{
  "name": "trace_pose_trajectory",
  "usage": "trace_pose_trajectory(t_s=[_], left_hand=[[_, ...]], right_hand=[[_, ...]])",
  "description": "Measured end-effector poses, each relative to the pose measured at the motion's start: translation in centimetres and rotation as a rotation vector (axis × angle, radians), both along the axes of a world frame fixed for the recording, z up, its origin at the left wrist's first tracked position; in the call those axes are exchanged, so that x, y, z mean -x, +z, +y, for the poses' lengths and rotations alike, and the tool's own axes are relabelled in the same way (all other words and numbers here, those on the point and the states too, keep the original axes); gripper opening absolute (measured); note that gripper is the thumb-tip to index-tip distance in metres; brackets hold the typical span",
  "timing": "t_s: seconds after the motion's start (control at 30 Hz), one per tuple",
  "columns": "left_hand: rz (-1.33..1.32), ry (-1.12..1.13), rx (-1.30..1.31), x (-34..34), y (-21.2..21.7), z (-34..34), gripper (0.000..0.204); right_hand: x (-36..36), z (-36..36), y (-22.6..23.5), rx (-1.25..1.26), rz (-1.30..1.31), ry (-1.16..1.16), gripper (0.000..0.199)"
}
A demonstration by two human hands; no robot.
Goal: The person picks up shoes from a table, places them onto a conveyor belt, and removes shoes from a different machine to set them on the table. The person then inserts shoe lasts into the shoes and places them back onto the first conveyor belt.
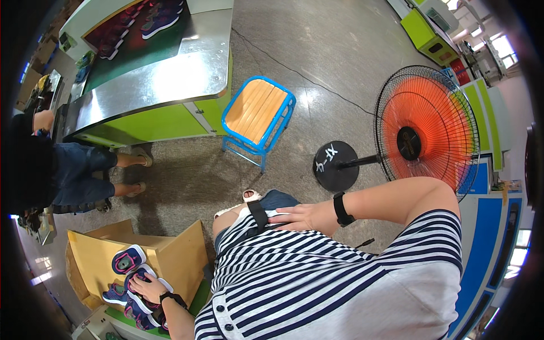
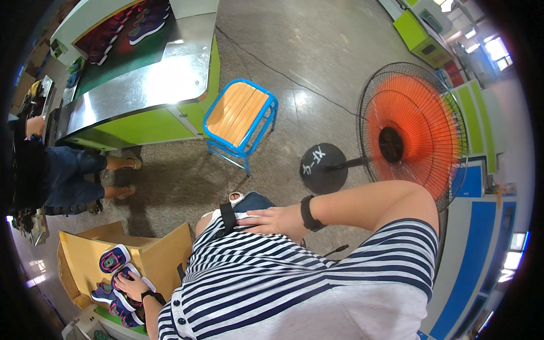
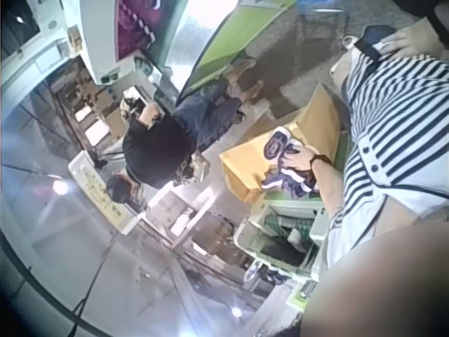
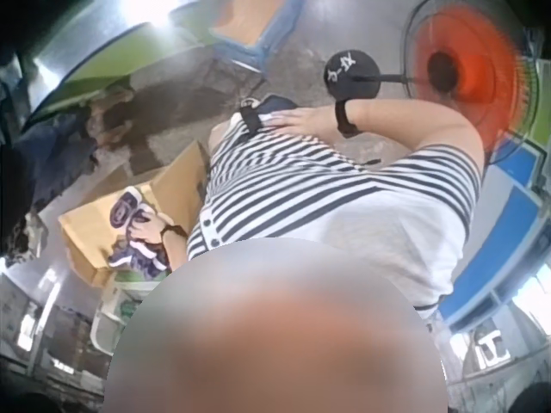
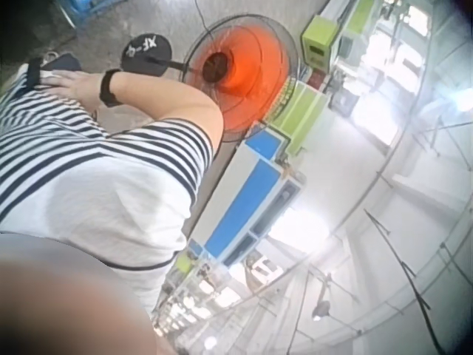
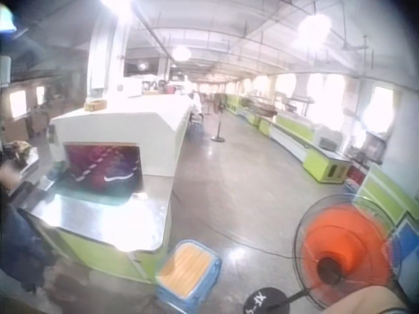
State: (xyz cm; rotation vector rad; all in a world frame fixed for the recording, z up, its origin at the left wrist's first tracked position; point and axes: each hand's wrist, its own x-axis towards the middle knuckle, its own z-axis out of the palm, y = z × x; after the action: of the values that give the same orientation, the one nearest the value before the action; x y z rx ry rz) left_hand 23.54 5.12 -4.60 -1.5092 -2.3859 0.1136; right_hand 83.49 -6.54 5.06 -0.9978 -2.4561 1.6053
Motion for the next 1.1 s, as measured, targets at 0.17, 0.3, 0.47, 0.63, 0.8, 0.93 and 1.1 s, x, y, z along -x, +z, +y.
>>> trace_pose_trajectory(t_s=[0.17,0.3,0.47,0.63,0.8,0.93,1.1], left_hand=[[0.028,-0.017,0.013,1.4,-0.4,-0.6,0.047],[0.009,-0.026,-0.002,0.6,-0.3,-0.2,0.047],[0.035,-0.052,-0.009,0.9,-0.6,0.0,0.046],[-0.031,-0.066,-0.065,1.7,-0.5,0.0,0.051],[-0.204,0.123,0.077,-4.8,6.1,0.5,0.06],[-0.196,0.106,0.102,-2.7,4.4,-0.8,0.061],[-0.161,0.067,0.062,-2.8,4.1,-0.5,0.059]], right_hand=[[0.4,-0.2,0.9,0.031,-0.026,0.009,0.136],[0.3,-0.5,0.1,-0.012,0.0,-0.015,0.134],[-0.5,0.6,0.3,0.006,0.052,-0.016,0.131],[-0.3,-0.9,-2.6,-0.22,0.138,0.0,0.122],[-0.4,-1.0,-4.1,-0.252,0.2,0.031,0.102],[-0.3,0.0,-1.4,-0.162,0.18,0.112,0.101],[-0.4,0.3,-2.5,-0.208,0.233,-0.005,0.08]])
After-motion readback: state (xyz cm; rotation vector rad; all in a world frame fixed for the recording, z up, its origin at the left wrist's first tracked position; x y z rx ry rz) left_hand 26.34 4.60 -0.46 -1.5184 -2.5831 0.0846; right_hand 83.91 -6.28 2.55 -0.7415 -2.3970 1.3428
